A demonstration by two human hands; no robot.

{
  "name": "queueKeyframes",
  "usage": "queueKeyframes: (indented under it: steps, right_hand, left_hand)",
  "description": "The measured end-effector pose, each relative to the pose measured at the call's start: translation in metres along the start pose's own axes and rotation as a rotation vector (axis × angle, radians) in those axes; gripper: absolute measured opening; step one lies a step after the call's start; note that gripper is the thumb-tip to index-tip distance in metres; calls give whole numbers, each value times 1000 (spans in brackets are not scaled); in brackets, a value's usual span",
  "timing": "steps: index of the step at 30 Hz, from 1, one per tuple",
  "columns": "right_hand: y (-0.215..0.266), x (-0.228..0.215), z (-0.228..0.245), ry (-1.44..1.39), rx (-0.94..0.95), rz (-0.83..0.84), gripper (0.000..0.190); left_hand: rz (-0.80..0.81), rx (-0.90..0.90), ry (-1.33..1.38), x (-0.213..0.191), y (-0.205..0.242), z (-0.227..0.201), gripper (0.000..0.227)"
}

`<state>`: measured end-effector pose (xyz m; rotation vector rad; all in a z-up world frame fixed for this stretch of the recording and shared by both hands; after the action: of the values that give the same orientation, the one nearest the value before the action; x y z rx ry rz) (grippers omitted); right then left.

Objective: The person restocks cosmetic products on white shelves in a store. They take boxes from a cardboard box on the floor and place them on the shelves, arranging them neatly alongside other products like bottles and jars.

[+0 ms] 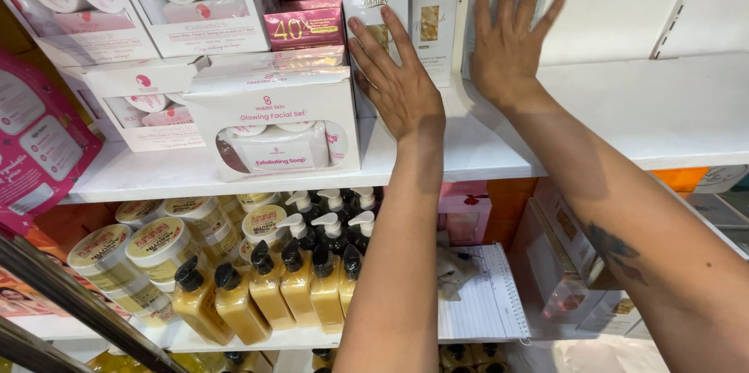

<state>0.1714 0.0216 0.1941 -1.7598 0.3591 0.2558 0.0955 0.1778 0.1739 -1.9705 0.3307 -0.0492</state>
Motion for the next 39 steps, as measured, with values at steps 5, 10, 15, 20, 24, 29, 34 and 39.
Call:
queueKeyframes:
  steps: [5, 10, 15, 20, 24, 29, 34, 39]
  right_hand:
    - [-47, -24, 29, -265, -108, -93, 87]
    - [-71, -17, 46, -380, -163, -85, 99]
    - [-69, -33, 42, -415, -146, -89, 96]
    - [-70, -42, 36, -484, -171, -89, 88]
    - [-78, -38, 29, -532, -221, -130, 81]
    - [-83, -34, 28, -424, -280, -193, 70]
    - [-79, -44, 30, -474, -228, -185, 63]
    - [-69, -54, 30, -557, -184, -168, 57]
  left_hand:
    - [8, 5, -8, 1, 0, 1, 95]
    - [31, 8, -7, -4, -3, 0, 97]
    - [60, -12, 15, -9, -4, -2, 102]
    - [3, 1, 35, -6, -1, -1, 101]
    - [72, -47, 60, -12, -5, 1, 107]
    - [62, -14, -16, -6, -5, -1, 111]
    - [70, -23, -32, -5, -4, -1, 114]
    - [36, -20, -3, -10, -3, -3, 112]
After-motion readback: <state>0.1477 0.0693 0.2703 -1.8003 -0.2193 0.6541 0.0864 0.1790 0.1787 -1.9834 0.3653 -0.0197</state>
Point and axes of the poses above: each hand's wrist, its own y-axis away from the middle knuckle, its own x-axis out of the palm, z = x × y, the point moved 5 cm from there along -y, towards the middle knuckle, and after that the axes turned 7 degrees about -z, right-handed, at the moved point
